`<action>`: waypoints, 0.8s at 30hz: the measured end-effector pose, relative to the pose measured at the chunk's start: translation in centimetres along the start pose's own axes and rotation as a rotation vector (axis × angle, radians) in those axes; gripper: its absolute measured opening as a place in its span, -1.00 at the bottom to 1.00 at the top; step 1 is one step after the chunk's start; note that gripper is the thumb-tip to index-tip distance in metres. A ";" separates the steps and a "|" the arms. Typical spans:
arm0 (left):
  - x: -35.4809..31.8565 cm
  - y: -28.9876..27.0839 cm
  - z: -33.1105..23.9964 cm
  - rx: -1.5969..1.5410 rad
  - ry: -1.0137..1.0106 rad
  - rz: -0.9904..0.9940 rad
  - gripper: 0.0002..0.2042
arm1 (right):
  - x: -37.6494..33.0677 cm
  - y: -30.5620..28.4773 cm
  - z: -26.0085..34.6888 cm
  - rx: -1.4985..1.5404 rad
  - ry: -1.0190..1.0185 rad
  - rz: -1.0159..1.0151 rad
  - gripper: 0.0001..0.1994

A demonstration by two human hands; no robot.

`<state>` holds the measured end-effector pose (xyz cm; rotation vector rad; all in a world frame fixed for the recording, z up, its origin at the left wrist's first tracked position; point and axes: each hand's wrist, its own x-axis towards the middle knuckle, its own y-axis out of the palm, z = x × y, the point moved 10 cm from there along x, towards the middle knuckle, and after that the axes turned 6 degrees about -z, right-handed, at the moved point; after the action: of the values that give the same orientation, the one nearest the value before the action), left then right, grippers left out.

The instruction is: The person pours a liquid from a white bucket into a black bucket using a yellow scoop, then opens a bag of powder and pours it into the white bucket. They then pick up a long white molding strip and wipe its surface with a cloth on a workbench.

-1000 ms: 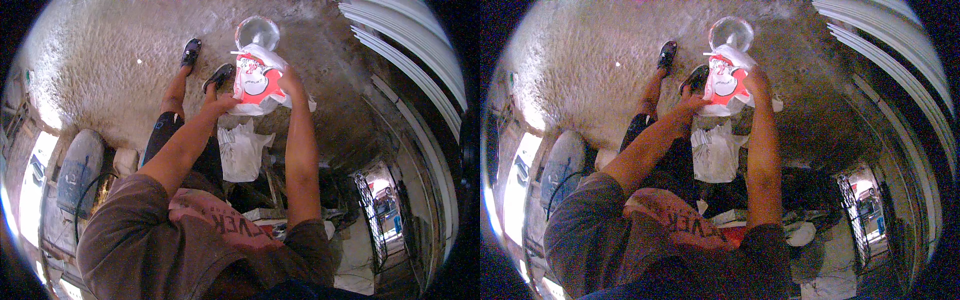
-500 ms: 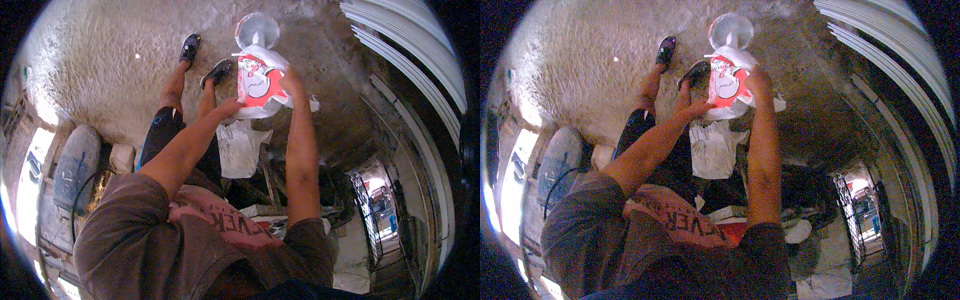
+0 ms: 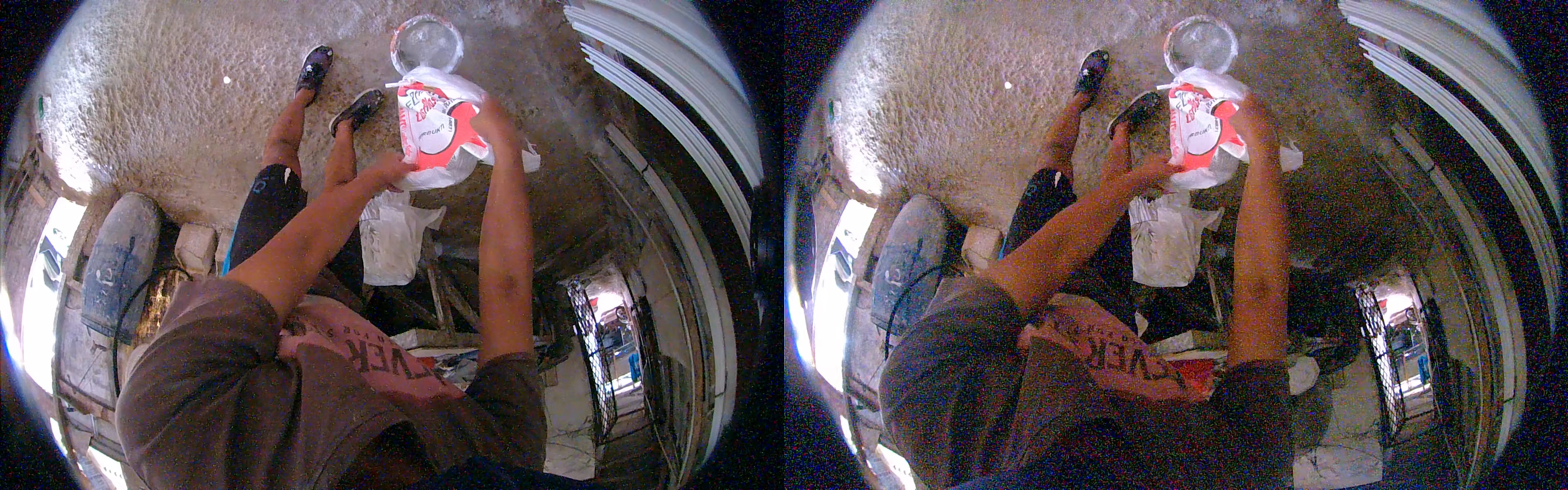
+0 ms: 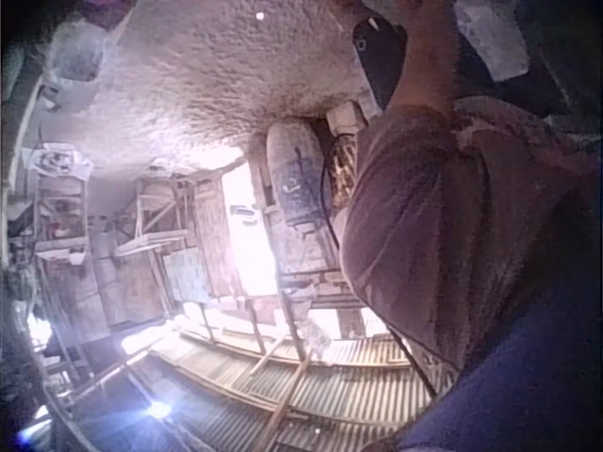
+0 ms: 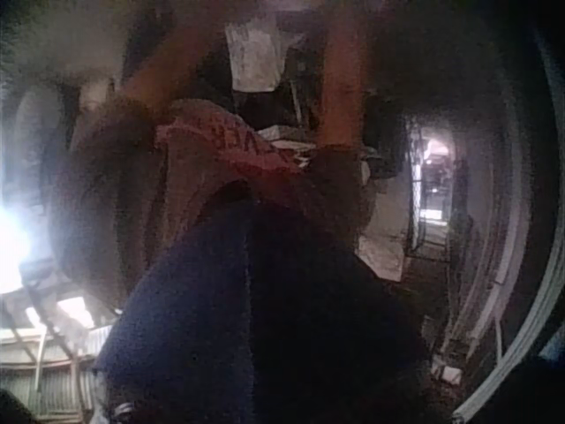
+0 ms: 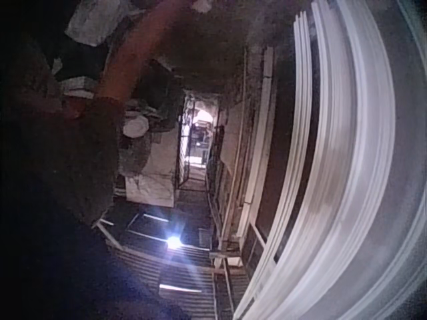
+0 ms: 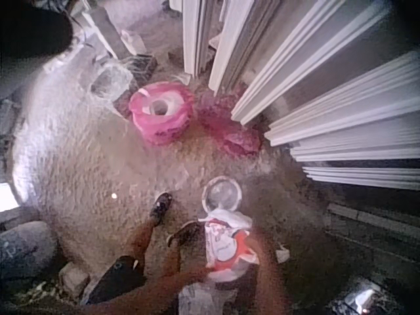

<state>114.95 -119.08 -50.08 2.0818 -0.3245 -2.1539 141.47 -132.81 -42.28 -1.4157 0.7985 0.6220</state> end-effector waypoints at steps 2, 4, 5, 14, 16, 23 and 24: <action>-1.3 -0.3 -0.6 -0.011 -0.009 -0.004 -0.51 | -0.2 -0.4 0.9 -0.038 0.017 0.032 -0.45; -1.1 0.3 -0.6 -0.040 -0.007 0.018 -0.54 | -1.1 -2.1 2.0 -0.143 0.083 0.113 -0.45; -1.2 0.7 -0.6 -0.043 -0.004 0.048 -0.52 | -0.9 -2.2 1.8 -0.119 0.069 0.086 -0.45; -2.4 1.0 -1.1 -0.109 0.032 0.102 -0.51 | -0.4 -1.8 1.1 -0.061 0.089 -0.027 -0.41; -2.9 1.6 -1.3 -0.086 0.058 0.189 -0.49 | 0.2 -1.3 0.2 0.000 0.092 -0.113 -0.41; -4.1 1.6 -2.5 -0.084 0.081 0.089 -0.64 | 0.0 -3.1 0.6 -0.077 0.111 -0.150 -0.49; -3.7 1.8 -2.3 -0.112 0.089 0.107 -0.65 | -0.7 -3.7 1.3 -0.101 0.145 -0.135 -0.51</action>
<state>117.26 -120.06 -46.12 2.0421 -0.2911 -1.9660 144.13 -131.73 -39.52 -1.6071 0.7870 0.4652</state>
